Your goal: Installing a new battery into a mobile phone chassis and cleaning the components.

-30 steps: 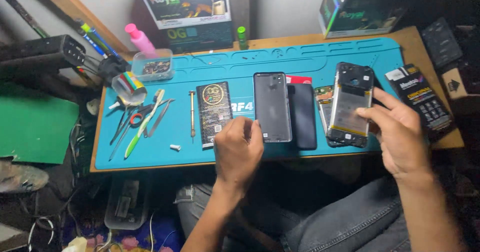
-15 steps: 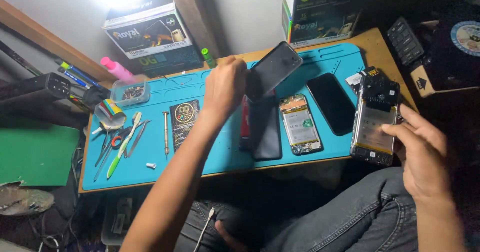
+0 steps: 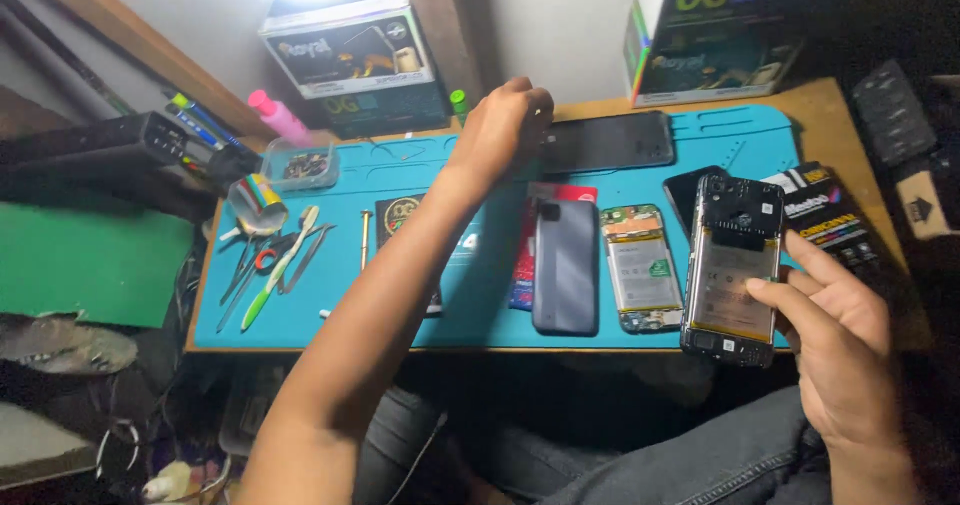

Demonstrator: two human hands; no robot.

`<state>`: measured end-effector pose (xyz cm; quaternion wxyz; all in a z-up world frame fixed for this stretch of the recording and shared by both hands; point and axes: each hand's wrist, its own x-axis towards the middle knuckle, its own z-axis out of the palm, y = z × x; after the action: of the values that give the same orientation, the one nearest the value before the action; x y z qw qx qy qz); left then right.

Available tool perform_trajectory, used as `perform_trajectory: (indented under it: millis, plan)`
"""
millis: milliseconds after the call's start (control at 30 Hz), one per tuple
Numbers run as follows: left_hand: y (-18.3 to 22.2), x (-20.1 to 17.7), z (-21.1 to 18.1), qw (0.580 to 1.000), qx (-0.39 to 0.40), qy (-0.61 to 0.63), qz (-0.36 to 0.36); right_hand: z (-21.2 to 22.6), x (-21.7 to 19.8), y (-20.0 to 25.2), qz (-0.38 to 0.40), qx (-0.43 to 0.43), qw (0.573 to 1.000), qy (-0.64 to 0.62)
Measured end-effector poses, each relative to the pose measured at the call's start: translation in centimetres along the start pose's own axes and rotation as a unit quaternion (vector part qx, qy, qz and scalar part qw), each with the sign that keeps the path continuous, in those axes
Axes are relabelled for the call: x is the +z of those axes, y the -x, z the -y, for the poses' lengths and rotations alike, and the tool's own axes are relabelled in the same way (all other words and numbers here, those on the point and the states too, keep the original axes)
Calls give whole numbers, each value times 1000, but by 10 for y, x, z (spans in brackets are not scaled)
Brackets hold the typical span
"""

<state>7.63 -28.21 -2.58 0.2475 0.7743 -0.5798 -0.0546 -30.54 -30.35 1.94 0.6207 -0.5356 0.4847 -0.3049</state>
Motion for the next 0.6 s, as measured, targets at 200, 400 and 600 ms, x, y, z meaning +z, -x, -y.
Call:
perform_trajectory:
  millis: [200,400,600]
  plan:
    - [164,-78,16,983,-88,-20,-160,27,80,23,80,51,995,8]
    - [287,-65,0,956,-259,-2,-139,22,165,36,190,59,980,15]
    - [280,-69,7,959,-195,-19,-206,0,211,41,251,-19,967,44]
